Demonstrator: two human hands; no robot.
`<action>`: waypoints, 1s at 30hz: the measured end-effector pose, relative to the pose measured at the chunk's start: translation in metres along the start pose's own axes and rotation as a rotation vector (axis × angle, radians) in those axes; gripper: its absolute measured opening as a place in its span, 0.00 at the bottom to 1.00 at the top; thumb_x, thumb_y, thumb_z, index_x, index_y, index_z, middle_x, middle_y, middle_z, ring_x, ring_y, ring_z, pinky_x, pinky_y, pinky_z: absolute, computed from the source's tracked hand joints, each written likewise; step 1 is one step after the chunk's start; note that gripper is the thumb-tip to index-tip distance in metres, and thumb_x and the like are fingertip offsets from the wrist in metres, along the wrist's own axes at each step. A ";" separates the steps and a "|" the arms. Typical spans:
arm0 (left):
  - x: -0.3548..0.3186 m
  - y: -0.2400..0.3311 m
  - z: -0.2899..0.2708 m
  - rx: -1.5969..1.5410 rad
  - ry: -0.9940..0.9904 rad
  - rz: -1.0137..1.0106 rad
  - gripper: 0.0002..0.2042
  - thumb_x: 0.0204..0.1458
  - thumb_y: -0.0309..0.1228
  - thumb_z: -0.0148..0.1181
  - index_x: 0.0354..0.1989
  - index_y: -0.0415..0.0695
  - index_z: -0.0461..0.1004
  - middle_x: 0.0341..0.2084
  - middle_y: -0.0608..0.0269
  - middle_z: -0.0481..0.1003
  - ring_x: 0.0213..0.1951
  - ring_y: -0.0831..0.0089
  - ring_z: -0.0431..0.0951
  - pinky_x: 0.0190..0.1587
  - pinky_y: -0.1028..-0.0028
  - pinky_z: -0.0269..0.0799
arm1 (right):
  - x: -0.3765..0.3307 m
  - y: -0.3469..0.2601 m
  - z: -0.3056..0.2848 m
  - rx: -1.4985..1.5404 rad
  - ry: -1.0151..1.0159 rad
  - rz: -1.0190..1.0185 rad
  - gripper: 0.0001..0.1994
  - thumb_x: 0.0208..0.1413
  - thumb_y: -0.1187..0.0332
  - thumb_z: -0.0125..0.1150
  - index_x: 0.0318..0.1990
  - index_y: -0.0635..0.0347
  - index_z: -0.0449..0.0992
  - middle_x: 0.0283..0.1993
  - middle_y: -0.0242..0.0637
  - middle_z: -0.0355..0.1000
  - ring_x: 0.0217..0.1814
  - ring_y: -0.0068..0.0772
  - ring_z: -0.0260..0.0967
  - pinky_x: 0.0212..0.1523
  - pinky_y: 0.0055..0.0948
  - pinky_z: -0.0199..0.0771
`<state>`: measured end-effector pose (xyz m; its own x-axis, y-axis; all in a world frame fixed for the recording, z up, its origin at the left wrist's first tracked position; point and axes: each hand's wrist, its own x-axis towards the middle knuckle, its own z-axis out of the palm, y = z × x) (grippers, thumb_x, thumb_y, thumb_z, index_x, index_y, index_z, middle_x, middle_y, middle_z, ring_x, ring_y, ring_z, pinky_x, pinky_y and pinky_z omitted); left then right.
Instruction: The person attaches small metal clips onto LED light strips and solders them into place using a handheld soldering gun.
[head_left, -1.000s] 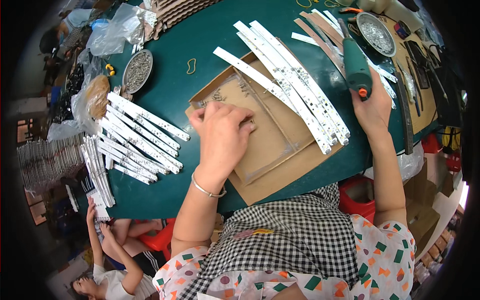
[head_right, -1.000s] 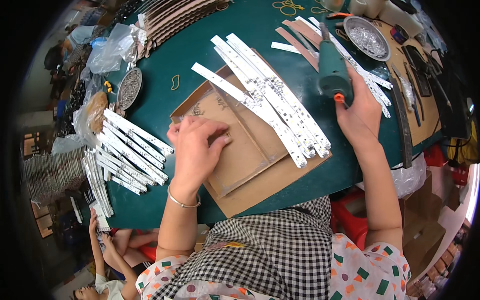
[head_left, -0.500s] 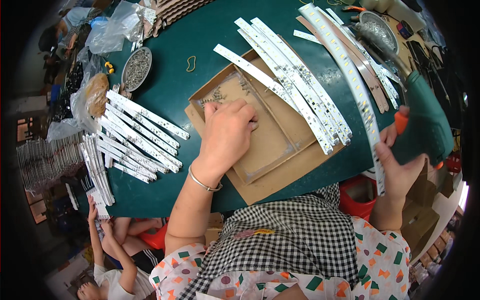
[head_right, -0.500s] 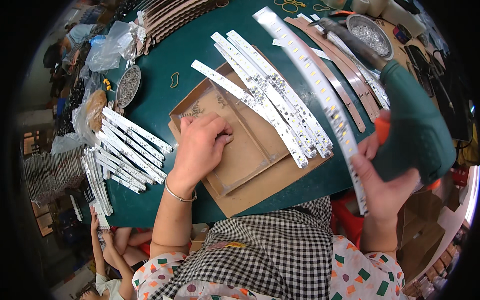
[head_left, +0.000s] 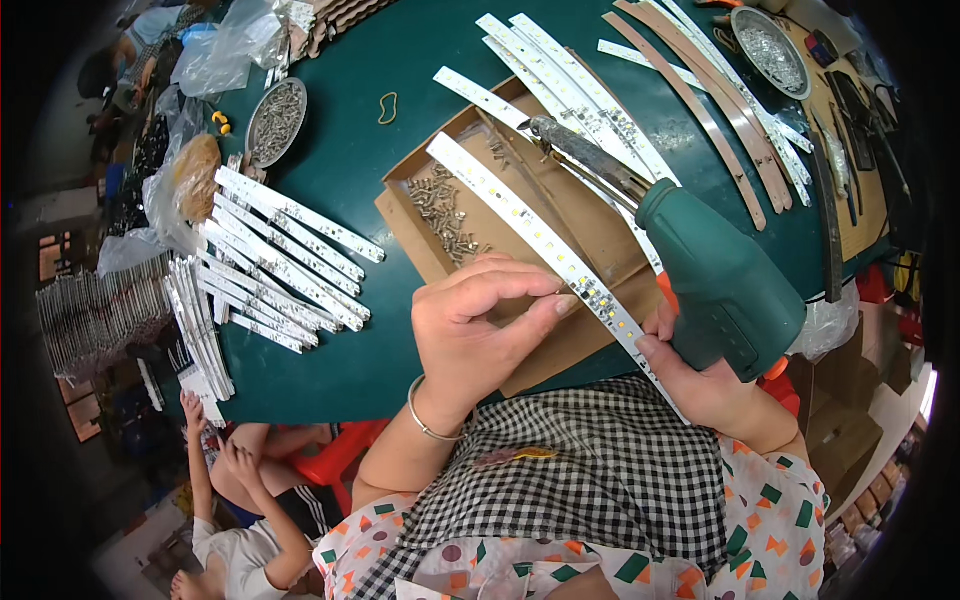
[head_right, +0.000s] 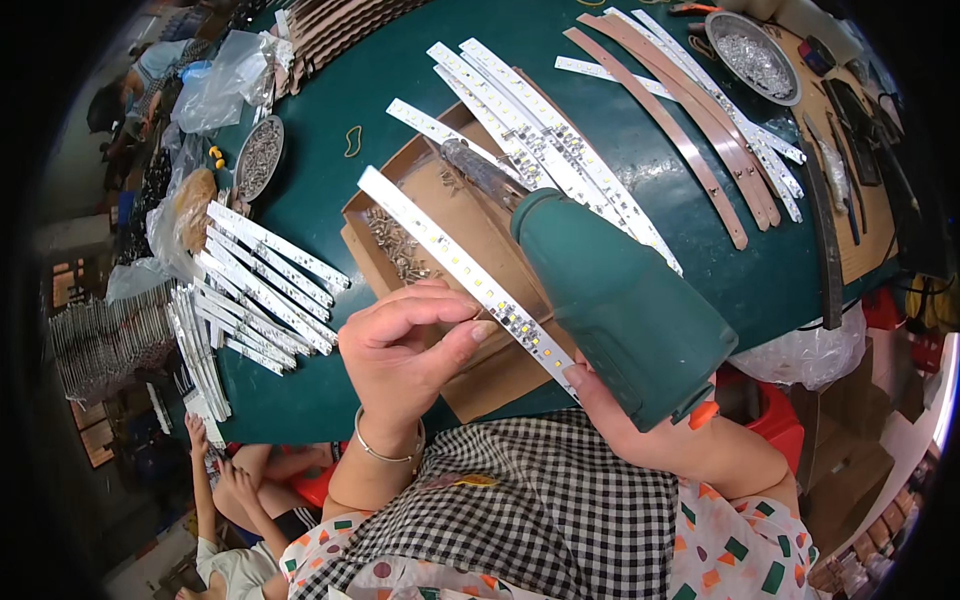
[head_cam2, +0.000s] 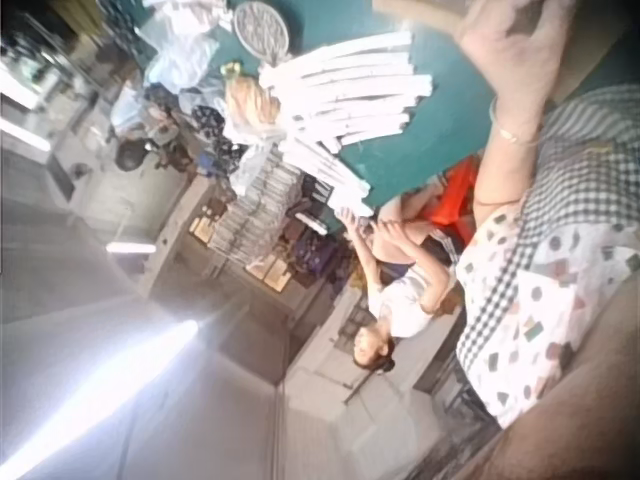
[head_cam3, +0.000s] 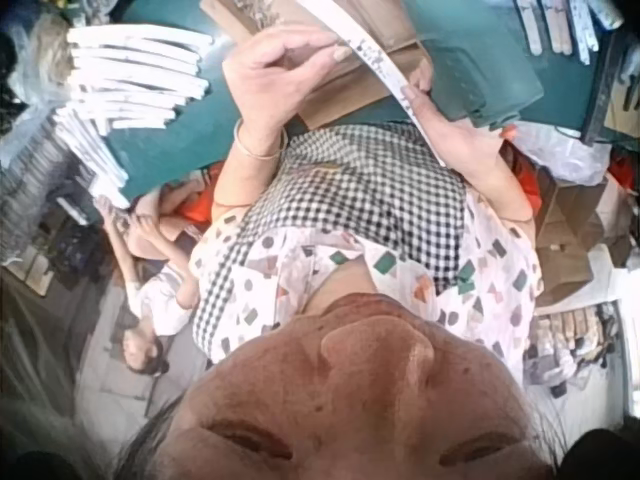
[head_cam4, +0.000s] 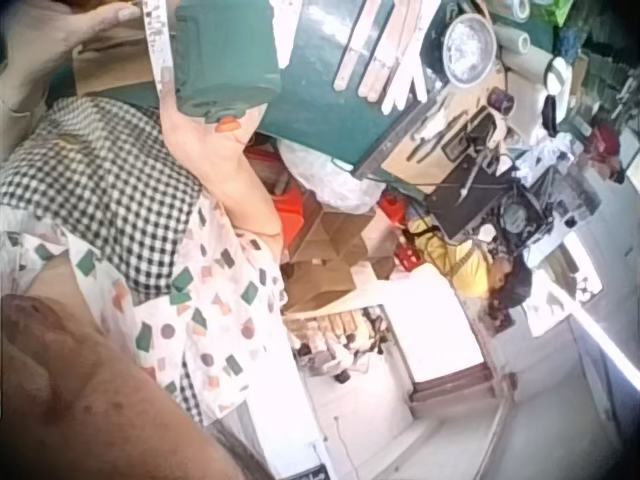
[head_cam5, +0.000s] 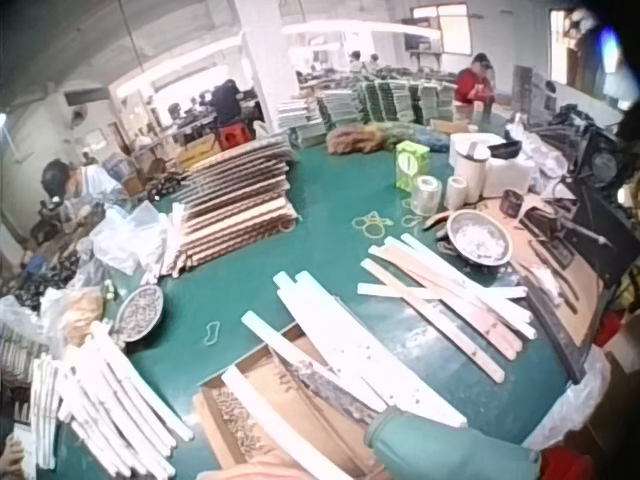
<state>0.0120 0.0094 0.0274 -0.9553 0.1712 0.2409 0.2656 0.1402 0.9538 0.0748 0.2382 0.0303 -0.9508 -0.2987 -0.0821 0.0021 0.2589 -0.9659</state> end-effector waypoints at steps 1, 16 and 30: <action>-0.002 -0.002 0.001 -0.019 0.012 -0.010 0.08 0.38 0.17 0.71 0.29 0.37 0.80 0.26 0.58 0.81 0.30 0.70 0.81 0.33 0.76 0.75 | 0.001 -0.001 0.001 0.004 0.000 0.002 0.25 0.53 0.86 0.55 0.59 0.66 0.58 0.34 0.31 0.59 0.37 0.24 0.63 0.40 0.26 0.68; -0.012 -0.006 0.000 -0.064 0.022 -0.157 0.06 0.41 0.18 0.70 0.29 0.37 0.80 0.28 0.57 0.81 0.30 0.73 0.81 0.34 0.79 0.76 | 0.013 -0.003 0.004 -0.155 -0.019 -0.207 0.23 0.53 0.85 0.56 0.57 0.66 0.61 0.37 0.33 0.63 0.38 0.23 0.65 0.38 0.25 0.69; -0.013 -0.006 -0.001 0.002 -0.008 -0.074 0.08 0.39 0.15 0.68 0.29 0.36 0.80 0.25 0.58 0.81 0.29 0.69 0.81 0.35 0.75 0.75 | 0.016 -0.006 0.005 -0.165 -0.012 -0.169 0.15 0.54 0.84 0.55 0.47 0.63 0.63 0.33 0.31 0.62 0.36 0.21 0.64 0.35 0.22 0.66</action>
<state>0.0225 0.0058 0.0190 -0.9712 0.1686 0.1686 0.1949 0.1542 0.9686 0.0613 0.2271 0.0337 -0.9297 -0.3610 0.0736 -0.2085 0.3509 -0.9129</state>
